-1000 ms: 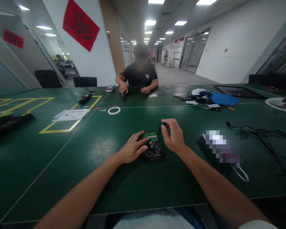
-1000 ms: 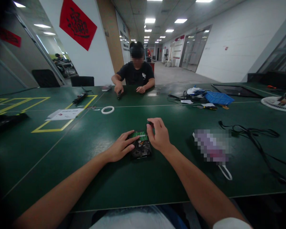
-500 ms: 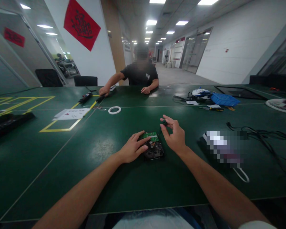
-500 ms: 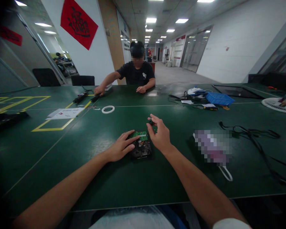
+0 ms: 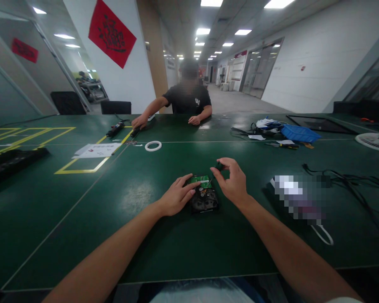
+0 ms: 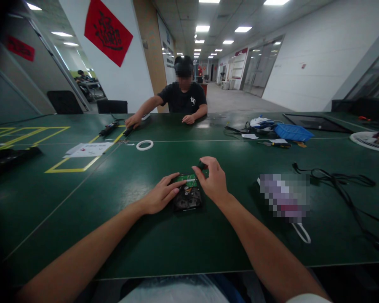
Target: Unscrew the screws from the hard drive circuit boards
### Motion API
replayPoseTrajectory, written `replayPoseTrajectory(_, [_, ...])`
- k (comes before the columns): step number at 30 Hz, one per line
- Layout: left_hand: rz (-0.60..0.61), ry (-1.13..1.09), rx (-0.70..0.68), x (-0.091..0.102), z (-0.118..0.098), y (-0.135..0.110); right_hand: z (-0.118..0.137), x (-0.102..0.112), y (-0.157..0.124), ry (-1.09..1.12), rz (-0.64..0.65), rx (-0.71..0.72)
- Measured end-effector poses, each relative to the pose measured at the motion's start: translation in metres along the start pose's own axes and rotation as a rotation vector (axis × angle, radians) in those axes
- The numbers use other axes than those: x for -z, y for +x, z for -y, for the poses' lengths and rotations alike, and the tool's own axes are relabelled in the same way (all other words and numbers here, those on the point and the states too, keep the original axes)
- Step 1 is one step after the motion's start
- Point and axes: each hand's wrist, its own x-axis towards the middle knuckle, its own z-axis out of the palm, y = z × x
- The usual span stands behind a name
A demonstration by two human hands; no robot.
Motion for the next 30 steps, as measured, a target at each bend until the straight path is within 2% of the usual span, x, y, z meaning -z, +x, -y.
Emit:
replayPoseTrajectory(3, [-0.013,0.003,-0.006,0.0,-0.001,0.0,0.003,0.003,0.001,-0.049,0.017,0.018])
replayPoseTrajectory(7, [-0.011,0.004,-0.002,0.0,-0.001,-0.001,0.003,0.002,0.0,-0.051,-0.018,-0.035])
replayPoseTrajectory(15, [-0.037,-0.013,0.022,-0.002,-0.002,-0.001,0.0,-0.008,-0.005,0.132,0.009,-0.043])
replayPoseTrajectory(23, [-0.028,-0.025,0.039,-0.001,-0.003,-0.002,0.004,-0.001,-0.002,-0.011,0.032,0.042])
replayPoseTrajectory(30, [-0.039,-0.05,0.045,-0.002,-0.002,-0.001,0.001,-0.003,-0.002,0.068,-0.028,-0.021])
